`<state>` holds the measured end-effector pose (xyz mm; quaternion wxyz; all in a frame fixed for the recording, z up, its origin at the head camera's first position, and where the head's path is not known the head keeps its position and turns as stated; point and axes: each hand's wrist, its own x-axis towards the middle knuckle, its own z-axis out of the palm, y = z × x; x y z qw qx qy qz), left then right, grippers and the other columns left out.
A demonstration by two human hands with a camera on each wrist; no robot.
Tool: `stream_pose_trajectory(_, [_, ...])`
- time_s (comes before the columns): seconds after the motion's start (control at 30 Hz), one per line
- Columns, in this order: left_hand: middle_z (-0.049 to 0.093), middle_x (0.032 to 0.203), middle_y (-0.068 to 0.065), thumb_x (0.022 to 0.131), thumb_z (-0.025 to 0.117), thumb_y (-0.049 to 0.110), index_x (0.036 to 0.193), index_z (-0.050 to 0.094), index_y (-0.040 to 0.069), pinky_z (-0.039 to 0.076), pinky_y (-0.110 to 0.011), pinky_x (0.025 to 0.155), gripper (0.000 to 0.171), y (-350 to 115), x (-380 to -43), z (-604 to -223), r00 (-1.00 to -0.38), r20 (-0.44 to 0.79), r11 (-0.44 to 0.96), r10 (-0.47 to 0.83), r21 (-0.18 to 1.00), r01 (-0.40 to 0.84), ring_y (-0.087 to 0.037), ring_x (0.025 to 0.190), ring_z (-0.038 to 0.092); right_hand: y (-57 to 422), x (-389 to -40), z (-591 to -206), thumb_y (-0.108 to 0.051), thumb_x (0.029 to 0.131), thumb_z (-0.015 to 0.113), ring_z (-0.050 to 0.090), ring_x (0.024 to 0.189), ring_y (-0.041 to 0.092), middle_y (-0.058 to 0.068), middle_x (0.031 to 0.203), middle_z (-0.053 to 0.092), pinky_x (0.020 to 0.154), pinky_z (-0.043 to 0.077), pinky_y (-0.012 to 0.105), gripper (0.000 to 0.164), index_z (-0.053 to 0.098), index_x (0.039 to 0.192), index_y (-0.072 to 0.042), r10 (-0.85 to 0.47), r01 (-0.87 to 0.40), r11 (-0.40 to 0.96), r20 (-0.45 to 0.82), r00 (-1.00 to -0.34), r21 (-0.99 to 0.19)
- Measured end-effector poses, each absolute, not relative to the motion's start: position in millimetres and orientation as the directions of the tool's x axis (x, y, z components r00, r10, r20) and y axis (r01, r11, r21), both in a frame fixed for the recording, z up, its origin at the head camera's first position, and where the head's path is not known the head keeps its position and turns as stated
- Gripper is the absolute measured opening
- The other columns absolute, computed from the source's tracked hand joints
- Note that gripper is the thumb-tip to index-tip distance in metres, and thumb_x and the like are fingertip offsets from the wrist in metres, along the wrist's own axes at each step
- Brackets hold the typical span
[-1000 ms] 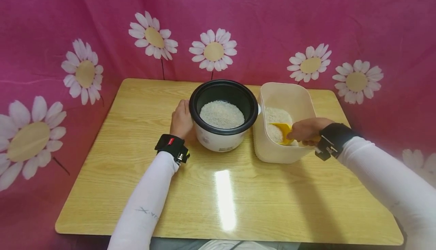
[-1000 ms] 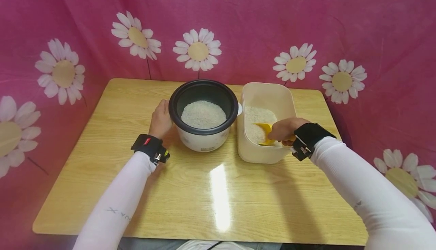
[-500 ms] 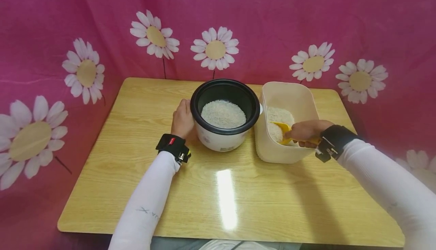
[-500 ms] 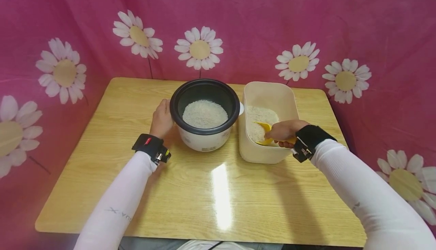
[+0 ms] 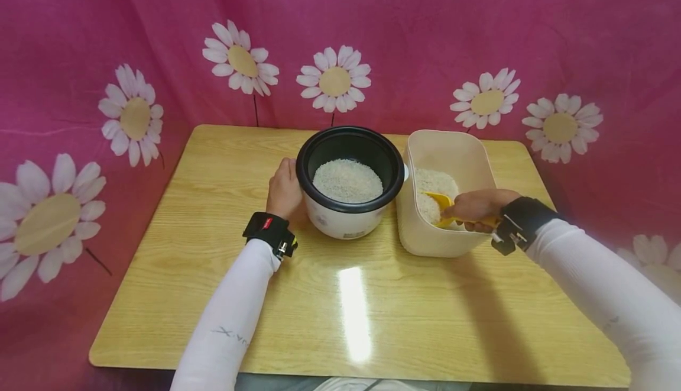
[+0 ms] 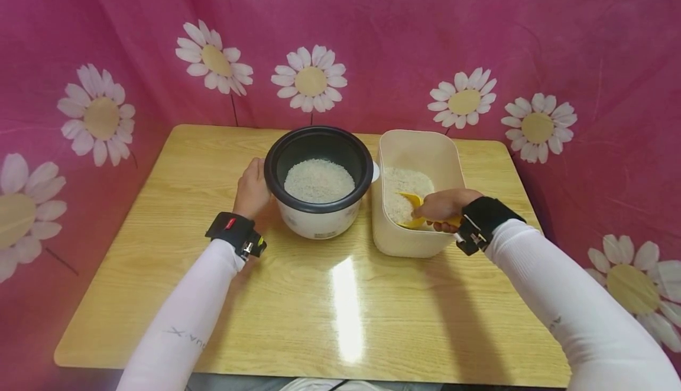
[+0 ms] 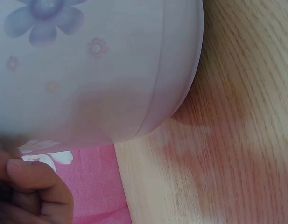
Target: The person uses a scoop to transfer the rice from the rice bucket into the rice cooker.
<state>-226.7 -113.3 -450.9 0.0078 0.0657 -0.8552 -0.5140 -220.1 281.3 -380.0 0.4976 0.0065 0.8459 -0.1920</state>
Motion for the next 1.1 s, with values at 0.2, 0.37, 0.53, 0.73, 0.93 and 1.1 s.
stream_pose_trajectory(0.2, [0.046, 0.094, -0.009, 0.114, 0.023, 0.039, 0.12, 0.05, 0.005, 0.038, -0.036, 0.076, 0.044, -112.7, -227.1, -451.6, -0.991, -0.024, 0.481, -0.132, 0.873, -0.085, -0.028, 0.09, 0.05, 282.6, -222.6, -382.0, -0.046, 0.107, 0.046, 0.042, 0.049, 0.005, -0.007, 0.063, 0.046, 0.049, 0.035, 0.02, 0.043, 0.056, 0.087, -0.009, -0.213, 0.164, 0.93, -0.845, -0.491, -0.33])
stream_pose_trajectory(0.37, [0.046, 0.094, -0.009, 0.115, 0.023, 0.037, 0.121, 0.05, 0.005, 0.038, -0.035, 0.075, 0.043, -111.3, -226.6, -451.8, -0.992, -0.012, 0.489, -0.128, 0.869, -0.073, -0.027, 0.09, 0.05, 284.8, -224.9, -385.0, -0.047, 0.107, 0.044, 0.043, 0.048, 0.006, -0.007, 0.061, 0.046, 0.05, 0.036, 0.021, 0.045, 0.052, 0.08, -0.013, -0.228, 0.154, 0.93, -0.85, -0.475, -0.335])
stream_pose_trajectory(0.53, [0.047, 0.095, -0.008, 0.115, 0.024, 0.038, 0.123, 0.05, 0.006, 0.038, -0.035, 0.076, 0.041, -112.0, -225.8, -452.1, -0.991, -0.027, 0.467, -0.129, 0.88, -0.085, -0.027, 0.091, 0.051, 285.4, -225.8, -386.3, -0.048, 0.107, 0.045, 0.043, 0.047, 0.007, -0.007, 0.06, 0.046, 0.049, 0.035, 0.021, 0.045, 0.053, 0.08, -0.012, -0.242, 0.155, 0.924, -0.846, -0.475, -0.351])
stream_pose_trajectory(0.73, [0.046, 0.094, -0.009, 0.115, 0.025, 0.039, 0.124, 0.05, 0.006, 0.038, -0.035, 0.075, 0.042, -113.4, -224.6, -451.5, -0.991, -0.03, 0.466, -0.129, 0.88, -0.088, -0.027, 0.091, 0.051, 284.2, -224.8, -386.1, -0.047, 0.107, 0.045, 0.043, 0.047, 0.007, -0.007, 0.061, 0.047, 0.049, 0.036, 0.022, 0.044, 0.052, 0.079, -0.014, -0.244, 0.156, 0.921, -0.841, -0.482, -0.357])
stream_pose_trajectory(0.93, [0.047, 0.095, -0.009, 0.114, 0.024, 0.041, 0.122, 0.051, 0.006, 0.038, -0.035, 0.076, 0.045, -113.9, -224.5, -452.3, -0.991, -0.024, 0.482, -0.134, 0.872, -0.086, -0.028, 0.091, 0.051, 284.9, -223.6, -386.3, -0.048, 0.107, 0.045, 0.043, 0.048, 0.006, -0.007, 0.062, 0.047, 0.05, 0.036, 0.021, 0.045, 0.051, 0.078, -0.015, -0.237, 0.162, 0.922, -0.841, -0.486, -0.353])
stream_pose_trajectory(1.1, [0.047, 0.094, -0.01, 0.115, 0.025, 0.038, 0.122, 0.051, 0.005, 0.038, -0.036, 0.077, 0.042, -112.4, -224.4, -451.3, -0.991, -0.021, 0.482, -0.128, 0.872, -0.081, -0.028, 0.091, 0.051, 287.7, -223.9, -385.4, -0.047, 0.107, 0.045, 0.042, 0.047, 0.005, -0.007, 0.062, 0.047, 0.049, 0.036, 0.021, 0.044, 0.052, 0.079, -0.014, -0.248, 0.157, 0.918, -0.839, -0.485, -0.363])
